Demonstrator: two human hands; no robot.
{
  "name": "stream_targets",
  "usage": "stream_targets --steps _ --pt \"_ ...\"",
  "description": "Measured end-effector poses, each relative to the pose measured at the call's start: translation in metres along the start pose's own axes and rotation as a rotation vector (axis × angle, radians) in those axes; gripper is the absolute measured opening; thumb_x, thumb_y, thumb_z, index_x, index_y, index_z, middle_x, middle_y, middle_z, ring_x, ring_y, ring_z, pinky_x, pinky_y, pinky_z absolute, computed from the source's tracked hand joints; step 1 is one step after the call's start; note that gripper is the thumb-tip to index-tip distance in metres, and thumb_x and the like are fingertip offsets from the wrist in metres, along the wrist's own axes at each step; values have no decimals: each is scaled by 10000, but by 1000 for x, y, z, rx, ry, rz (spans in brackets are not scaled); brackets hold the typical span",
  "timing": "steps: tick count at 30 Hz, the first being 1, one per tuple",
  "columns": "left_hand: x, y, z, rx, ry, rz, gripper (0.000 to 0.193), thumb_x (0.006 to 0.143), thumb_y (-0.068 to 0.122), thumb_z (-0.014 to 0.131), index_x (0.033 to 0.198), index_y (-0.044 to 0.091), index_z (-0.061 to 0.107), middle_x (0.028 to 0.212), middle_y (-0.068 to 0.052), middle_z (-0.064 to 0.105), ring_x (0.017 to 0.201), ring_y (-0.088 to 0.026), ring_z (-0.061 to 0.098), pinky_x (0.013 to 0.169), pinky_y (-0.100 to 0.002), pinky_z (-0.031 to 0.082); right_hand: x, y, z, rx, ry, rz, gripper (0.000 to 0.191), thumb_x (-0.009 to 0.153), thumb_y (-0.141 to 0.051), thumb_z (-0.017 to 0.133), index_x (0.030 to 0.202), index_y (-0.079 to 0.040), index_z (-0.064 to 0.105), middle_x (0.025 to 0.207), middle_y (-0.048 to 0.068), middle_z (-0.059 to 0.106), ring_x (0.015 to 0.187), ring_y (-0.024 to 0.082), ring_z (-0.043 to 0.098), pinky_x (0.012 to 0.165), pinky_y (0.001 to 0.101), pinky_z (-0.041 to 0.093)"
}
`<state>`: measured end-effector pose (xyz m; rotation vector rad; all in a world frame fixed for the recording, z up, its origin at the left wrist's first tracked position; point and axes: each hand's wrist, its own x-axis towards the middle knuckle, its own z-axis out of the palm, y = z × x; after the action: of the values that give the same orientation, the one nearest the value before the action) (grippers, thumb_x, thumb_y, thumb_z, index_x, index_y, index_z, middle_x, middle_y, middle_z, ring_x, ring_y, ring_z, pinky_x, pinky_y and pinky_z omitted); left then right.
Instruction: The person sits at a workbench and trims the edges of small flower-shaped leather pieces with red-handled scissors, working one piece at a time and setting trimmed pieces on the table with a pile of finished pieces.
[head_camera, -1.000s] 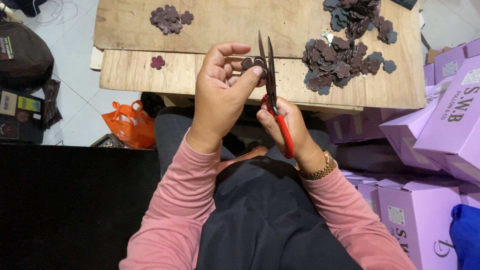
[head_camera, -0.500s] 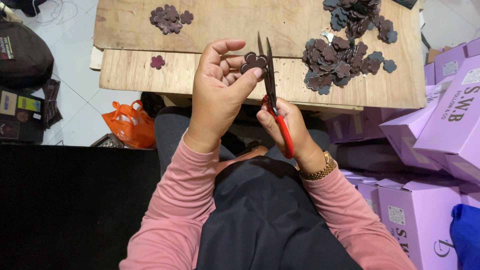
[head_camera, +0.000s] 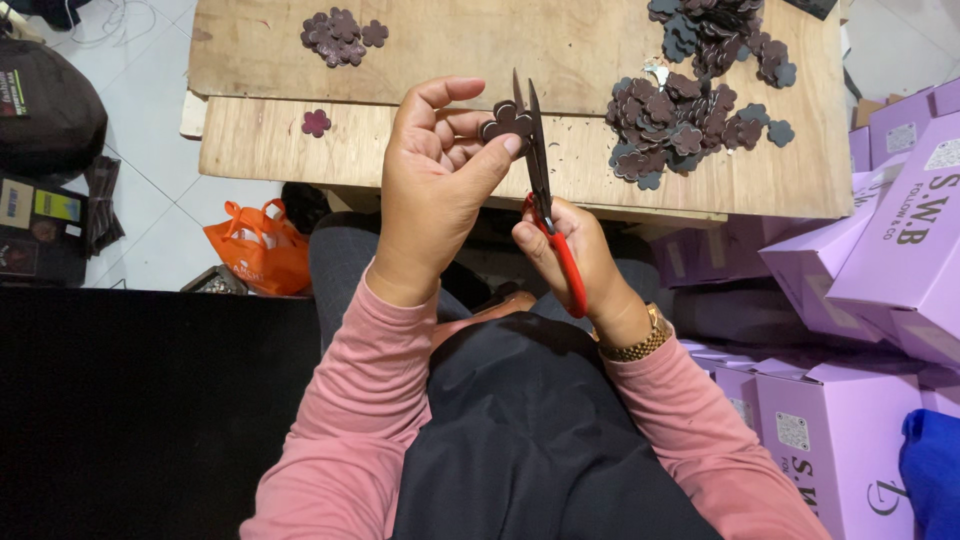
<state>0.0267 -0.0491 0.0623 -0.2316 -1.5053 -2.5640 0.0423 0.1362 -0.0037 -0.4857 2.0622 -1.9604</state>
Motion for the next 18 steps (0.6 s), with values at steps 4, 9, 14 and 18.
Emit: stream_targets --steps 4,9,14,18 --pt "0 0 0 -13 3 2 481 958 -83 718 1367 -26 470 1102 -120 675 978 -119 694 866 -228 590 0 1 -1 -3 -11 -25 222 1037 -270 660 1002 -72 568 846 -68 499 772 26 423 673 194 384" --pt "0 6 -2 52 -18 -21 521 943 -85 725 1381 -22 450 1036 -103 697 900 -96 682 801 -208 575 0 -1 -5 35 -54 -45 283 1021 -323 690 1035 -69 568 883 -61 492 795 28 423 679 197 374" --pt "0 9 -3 102 -28 -47 546 929 -80 743 1383 -26 444 1000 -89 694 859 -80 680 760 -193 567 -1 -1 -7 89 -98 -40 344 1004 -381 693 1070 -68 565 897 -58 517 791 23 438 675 190 384" --pt "0 10 -4 128 -27 -54 543 928 -75 738 1381 -23 442 994 -84 699 864 -81 692 766 -196 581 -1 -1 -9 85 -112 -25 370 1002 -403 688 1076 -62 564 871 -56 511 749 22 427 643 186 370"
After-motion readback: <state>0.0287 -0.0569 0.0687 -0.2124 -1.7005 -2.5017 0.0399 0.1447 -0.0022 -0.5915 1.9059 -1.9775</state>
